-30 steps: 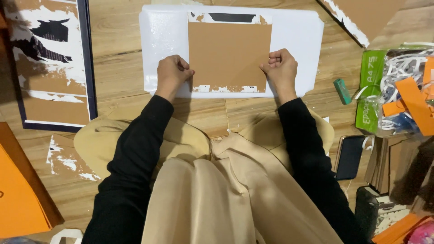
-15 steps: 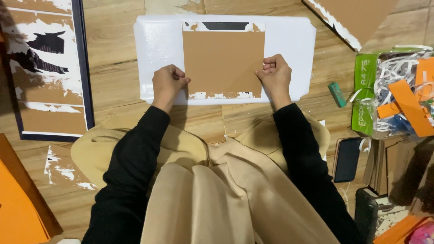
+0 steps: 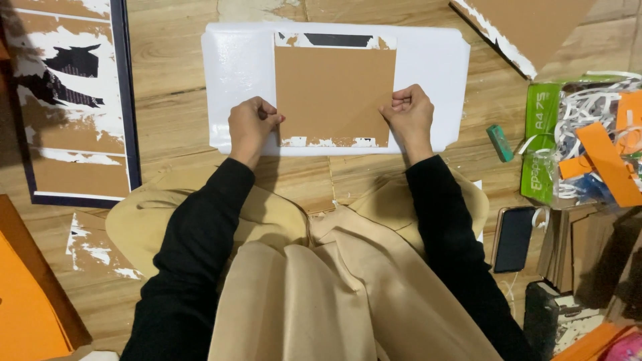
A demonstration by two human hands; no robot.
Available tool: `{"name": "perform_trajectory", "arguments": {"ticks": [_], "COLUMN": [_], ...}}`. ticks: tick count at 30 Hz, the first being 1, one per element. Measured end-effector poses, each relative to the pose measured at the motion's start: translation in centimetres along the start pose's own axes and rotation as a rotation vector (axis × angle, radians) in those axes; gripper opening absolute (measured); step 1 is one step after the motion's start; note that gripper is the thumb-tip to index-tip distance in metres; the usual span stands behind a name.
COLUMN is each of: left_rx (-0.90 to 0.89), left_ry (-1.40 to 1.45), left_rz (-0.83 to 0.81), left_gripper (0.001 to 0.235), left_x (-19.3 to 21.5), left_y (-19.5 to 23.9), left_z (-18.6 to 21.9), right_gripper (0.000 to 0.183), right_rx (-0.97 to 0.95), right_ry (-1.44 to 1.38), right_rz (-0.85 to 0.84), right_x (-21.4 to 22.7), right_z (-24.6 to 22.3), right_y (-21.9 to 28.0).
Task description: Folding and pressing cardboard covers to assemble folders or boxes using a manual pressing tool.
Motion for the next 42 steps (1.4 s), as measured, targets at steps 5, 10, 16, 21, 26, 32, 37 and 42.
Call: {"name": "perform_trajectory", "arguments": {"ticks": [5,10,16,21,26,32,37,42], "left_rx": [-0.002,0.005,0.008,0.006,-0.019,-0.034,-0.041,-0.080], "left_ry": [-0.007,-0.036,-0.046,-0.052,-0.046,-0.041,-0.034,-0.046], "left_rz": [0.009,0.011,0.027,0.028,0.016,0.001,-0.002,-0.012], "left_gripper": [0.014,0.014,0.014,0.015,0.015,0.014,0.015,0.016], "left_x": [-0.2,-0.3,0.0,-0.2,-0.4,-0.2,-0.4,-0.4], "left_y": [-0.2,-0.3,-0.3,-0.1,-0.4,-0.4,-0.6,-0.7], "left_z": [-0.4,-0.3,-0.2,-0.7,-1.0,-0.9,-1.4,-1.4], "right_gripper": [0.028,0.027,0.028,0.027,0.029,0.028,0.029,0.030], "right_rx": [-0.028,-0.042,-0.024,-0.035,-0.039,-0.032,-0.028,-0.031], "right_ry": [-0.019,-0.006,0.023,0.050,0.063,0.034,0.029,0.000], "right_rz": [0.003,0.002,-0.018,-0.013,-0.026,-0.027,-0.039,-0.042], "right_x": [0.1,0.1,-0.2,-0.2,-0.1,-0.1,0.0,0.0], "right_z": [-0.1,0.1,0.4,0.3,0.7,1.1,0.6,0.3], "right_y": [-0.1,-0.2,-0.6,-0.5,-0.8,-1.1,-1.0,-0.8]}}
Point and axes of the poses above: each hand's wrist, its own y-axis away from the middle knuckle, its own x-axis out of the back of the hand, z = x × y, the point moved 3 cm from there along -y, towards the middle knuckle, and after that the axes turned 2 degrees about -y, right-handed, at the moved point
